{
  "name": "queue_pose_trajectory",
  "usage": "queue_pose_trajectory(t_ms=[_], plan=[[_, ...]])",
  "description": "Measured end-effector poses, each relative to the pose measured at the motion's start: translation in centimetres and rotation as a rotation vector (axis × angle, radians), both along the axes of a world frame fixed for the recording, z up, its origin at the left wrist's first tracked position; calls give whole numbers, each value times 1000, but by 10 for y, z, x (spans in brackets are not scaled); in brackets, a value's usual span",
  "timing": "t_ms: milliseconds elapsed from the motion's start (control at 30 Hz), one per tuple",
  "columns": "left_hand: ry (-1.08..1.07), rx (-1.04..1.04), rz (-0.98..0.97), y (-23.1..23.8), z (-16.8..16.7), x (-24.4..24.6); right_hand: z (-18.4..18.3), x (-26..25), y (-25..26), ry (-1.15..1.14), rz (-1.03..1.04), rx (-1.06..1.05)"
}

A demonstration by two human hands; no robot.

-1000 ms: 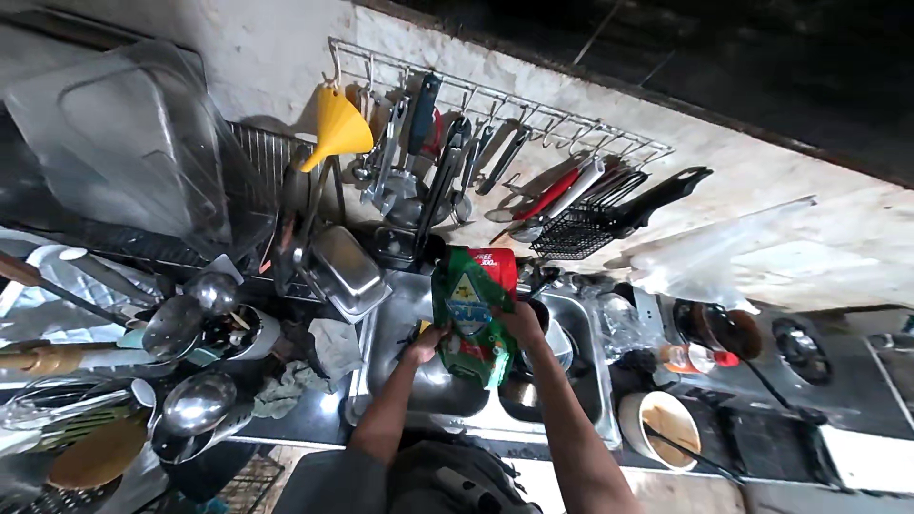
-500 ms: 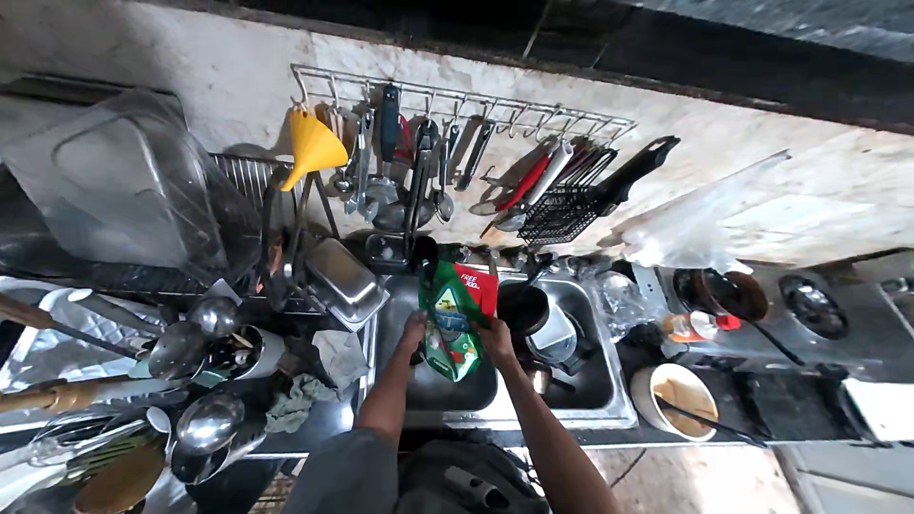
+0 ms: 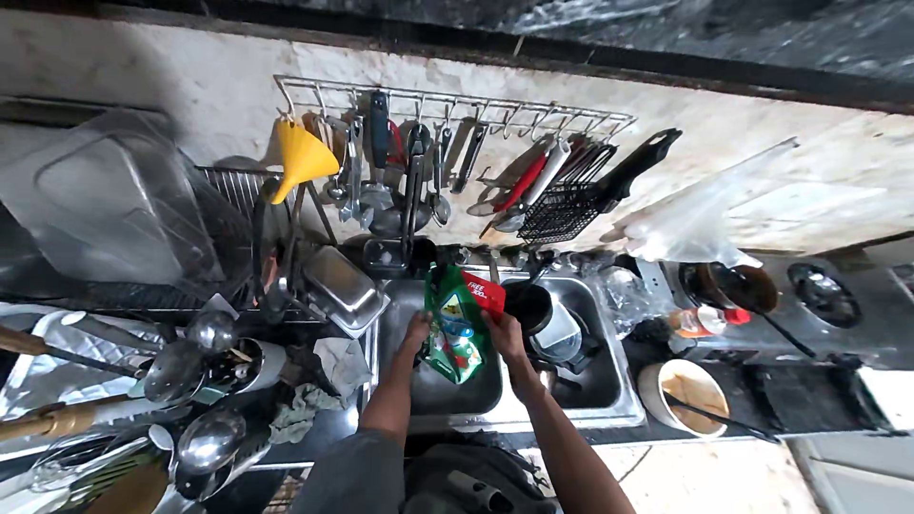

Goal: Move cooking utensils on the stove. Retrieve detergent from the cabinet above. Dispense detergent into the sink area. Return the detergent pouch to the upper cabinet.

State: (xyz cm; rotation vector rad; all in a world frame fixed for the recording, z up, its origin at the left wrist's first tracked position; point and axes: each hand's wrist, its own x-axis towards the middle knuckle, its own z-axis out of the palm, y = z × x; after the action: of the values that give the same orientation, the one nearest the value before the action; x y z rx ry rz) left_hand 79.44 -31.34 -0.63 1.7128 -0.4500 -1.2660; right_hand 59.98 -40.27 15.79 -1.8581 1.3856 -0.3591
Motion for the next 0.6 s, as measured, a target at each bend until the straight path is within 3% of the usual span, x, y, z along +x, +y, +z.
queue_pose_trajectory(t_ms=[367,467,600], plan=[[104,12,-72,15,2,-20,13,-18,13,87,91,-10],[149,-82,46,29,30,-18,19,-44,33,-43,71,-110],[-14,-253,161,43,75,-4,19,-87,58,-279,-6,-124]])
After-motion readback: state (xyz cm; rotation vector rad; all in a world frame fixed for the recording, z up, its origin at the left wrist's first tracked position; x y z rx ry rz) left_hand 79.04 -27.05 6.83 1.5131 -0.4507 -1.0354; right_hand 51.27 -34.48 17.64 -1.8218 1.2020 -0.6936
